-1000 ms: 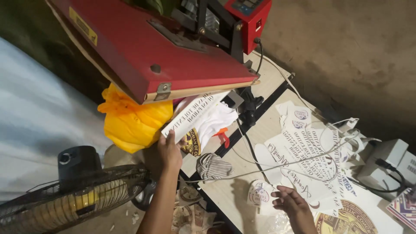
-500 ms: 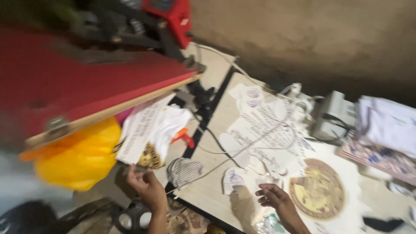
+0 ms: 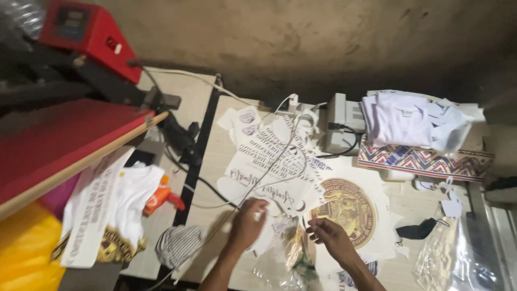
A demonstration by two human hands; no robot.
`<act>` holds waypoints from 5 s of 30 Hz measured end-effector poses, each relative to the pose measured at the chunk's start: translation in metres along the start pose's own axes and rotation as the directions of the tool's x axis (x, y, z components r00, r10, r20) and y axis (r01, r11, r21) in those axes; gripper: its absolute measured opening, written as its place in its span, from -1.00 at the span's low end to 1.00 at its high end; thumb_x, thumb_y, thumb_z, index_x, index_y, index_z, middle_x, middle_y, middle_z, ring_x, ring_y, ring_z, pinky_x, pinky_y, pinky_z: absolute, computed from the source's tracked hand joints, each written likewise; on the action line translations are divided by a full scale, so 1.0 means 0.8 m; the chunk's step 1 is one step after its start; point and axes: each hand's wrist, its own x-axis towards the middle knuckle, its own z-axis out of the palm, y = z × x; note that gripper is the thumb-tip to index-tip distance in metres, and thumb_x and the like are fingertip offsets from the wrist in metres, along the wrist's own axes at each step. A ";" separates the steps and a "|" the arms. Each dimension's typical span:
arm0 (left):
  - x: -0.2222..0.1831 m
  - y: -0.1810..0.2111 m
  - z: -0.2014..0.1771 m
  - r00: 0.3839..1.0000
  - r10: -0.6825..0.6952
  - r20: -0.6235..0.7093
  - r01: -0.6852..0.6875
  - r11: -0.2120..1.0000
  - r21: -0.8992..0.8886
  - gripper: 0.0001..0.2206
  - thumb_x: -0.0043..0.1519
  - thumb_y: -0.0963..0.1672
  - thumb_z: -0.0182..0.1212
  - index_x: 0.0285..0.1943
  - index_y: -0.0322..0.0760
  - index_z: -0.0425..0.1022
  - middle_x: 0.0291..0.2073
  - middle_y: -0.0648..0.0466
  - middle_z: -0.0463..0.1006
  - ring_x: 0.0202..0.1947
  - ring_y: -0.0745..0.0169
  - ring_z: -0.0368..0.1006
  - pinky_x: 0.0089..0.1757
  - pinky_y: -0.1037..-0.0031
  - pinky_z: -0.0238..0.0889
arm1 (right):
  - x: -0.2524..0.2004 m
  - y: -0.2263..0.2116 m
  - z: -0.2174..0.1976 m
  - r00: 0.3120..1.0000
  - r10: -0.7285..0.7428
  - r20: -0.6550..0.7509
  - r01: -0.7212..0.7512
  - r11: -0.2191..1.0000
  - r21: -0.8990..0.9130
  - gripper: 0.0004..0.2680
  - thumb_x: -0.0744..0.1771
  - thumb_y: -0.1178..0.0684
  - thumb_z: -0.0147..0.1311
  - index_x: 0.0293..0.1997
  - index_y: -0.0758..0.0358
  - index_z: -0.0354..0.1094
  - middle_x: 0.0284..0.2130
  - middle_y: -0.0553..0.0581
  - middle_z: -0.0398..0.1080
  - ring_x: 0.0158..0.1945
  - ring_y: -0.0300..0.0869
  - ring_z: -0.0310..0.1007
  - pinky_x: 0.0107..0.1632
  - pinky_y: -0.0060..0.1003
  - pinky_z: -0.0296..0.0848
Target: Inspecting and sorting various printed heat transfer designs for t-shirts at a printing workbench.
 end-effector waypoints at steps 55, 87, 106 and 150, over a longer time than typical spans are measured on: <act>0.086 -0.041 0.090 0.971 -0.230 -0.071 0.230 0.973 -0.016 -0.65 0.36 -0.05 0.03 -0.33 -0.48 0.43 -0.60 -0.20 0.45 -0.55 -0.16 0.40 -0.40 0.11 0.21 | 0.130 -0.147 0.035 0.914 0.083 -0.396 -0.114 0.992 -0.054 -0.69 0.32 0.08 0.17 0.16 0.36 0.32 -0.27 0.27 0.59 -0.32 -0.10 0.61 -0.28 -0.21 0.61; 0.003 0.001 0.069 0.977 0.195 0.083 -0.190 0.980 -0.063 -0.52 0.25 -0.10 0.18 0.38 -0.28 0.31 0.36 -0.17 0.32 0.39 -0.08 0.23 0.31 0.16 0.19 | -0.145 0.121 -0.148 0.860 0.378 -0.342 -0.133 0.814 0.565 -0.70 0.36 0.09 0.09 0.00 0.72 0.30 -0.18 0.48 0.54 -0.18 0.01 0.52 -0.05 -0.15 0.45; 0.053 0.078 0.139 0.679 0.006 0.734 0.406 0.830 -0.383 -0.52 0.22 -0.13 0.27 0.32 -0.41 0.34 0.10 -0.03 0.58 0.06 0.22 0.50 0.05 0.38 0.42 | -0.120 0.098 -0.263 0.932 0.094 -0.351 -0.219 0.916 -0.337 -0.54 0.40 -0.23 0.11 -0.32 0.59 0.52 -0.54 0.35 0.40 -0.48 0.01 0.33 -0.34 -0.07 0.31; 0.065 0.091 0.183 0.798 -0.232 0.557 0.415 0.881 -0.229 -0.64 0.24 -0.15 0.25 0.20 -0.43 0.48 -0.03 -0.17 0.64 -0.07 0.05 0.52 0.03 0.28 0.40 | -0.108 0.064 -0.309 0.941 -0.270 -0.203 0.285 0.957 0.049 -0.83 0.28 0.22 0.20 -0.08 0.37 0.52 -0.11 0.23 0.56 -0.06 -0.12 0.50 -0.01 -0.24 0.46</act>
